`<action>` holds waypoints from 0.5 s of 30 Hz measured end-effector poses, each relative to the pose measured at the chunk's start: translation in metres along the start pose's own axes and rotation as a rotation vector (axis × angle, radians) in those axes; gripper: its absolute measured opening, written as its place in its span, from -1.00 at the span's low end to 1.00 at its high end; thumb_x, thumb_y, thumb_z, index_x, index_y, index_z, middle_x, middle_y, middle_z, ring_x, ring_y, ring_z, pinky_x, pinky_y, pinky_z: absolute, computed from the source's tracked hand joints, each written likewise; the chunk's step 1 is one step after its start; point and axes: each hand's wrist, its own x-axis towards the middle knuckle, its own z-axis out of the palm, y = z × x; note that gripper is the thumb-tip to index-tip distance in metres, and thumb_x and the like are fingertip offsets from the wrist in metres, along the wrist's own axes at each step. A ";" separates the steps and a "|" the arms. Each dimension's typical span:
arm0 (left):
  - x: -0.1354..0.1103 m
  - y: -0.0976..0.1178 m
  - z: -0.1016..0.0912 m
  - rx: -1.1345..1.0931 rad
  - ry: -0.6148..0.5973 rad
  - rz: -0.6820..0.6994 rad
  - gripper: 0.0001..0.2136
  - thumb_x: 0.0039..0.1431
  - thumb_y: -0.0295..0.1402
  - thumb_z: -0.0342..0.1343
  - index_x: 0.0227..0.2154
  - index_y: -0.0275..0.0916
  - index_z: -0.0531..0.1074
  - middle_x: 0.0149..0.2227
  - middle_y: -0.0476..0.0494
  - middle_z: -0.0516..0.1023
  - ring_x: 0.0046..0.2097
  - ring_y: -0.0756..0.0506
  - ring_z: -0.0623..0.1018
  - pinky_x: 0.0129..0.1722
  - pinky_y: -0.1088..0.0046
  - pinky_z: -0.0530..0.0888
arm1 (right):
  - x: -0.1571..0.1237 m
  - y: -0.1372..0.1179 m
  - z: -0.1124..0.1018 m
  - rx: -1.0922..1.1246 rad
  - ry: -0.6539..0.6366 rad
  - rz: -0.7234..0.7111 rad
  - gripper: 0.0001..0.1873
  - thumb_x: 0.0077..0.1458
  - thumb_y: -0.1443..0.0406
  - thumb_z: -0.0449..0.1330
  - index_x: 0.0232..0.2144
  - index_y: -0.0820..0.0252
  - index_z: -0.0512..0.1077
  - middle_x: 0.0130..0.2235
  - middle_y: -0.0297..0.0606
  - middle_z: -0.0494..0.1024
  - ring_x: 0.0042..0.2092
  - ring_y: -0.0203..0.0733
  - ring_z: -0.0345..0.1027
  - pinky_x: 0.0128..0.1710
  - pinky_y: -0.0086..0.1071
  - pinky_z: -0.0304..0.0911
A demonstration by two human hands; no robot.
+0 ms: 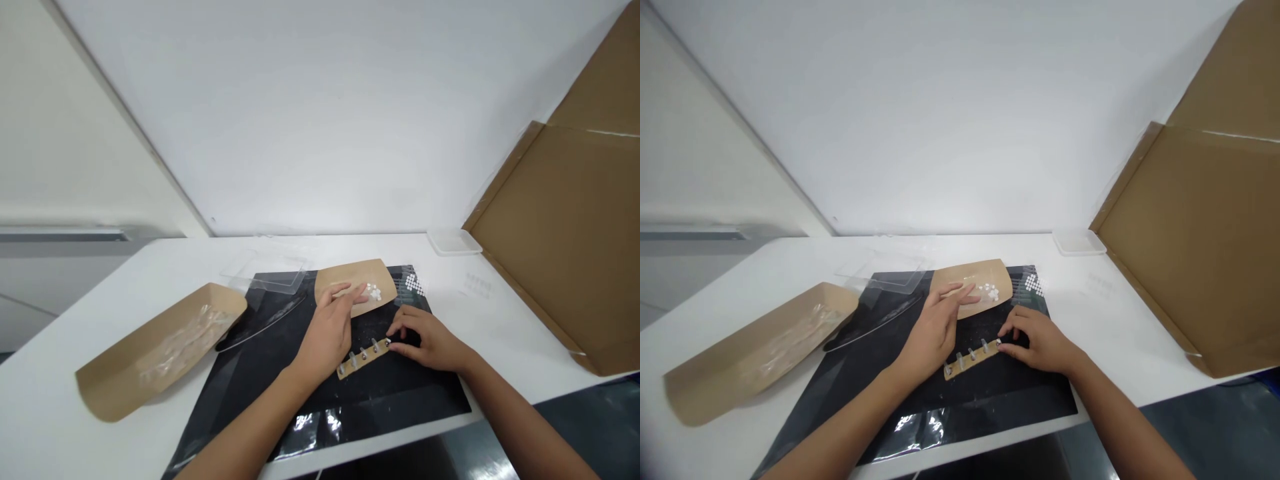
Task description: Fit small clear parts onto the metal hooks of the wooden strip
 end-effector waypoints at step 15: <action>0.004 0.023 -0.010 -0.021 -0.197 0.121 -0.79 0.38 -0.45 0.15 0.03 -0.23 0.51 -0.05 -0.23 0.68 0.29 -0.35 0.43 0.23 -0.06 0.49 | 0.005 0.001 0.011 -0.213 0.072 -0.132 -0.92 0.32 0.36 0.29 -0.26 0.09 0.49 -0.14 -0.26 0.62 -0.11 -0.14 0.50 -0.05 -0.24 0.31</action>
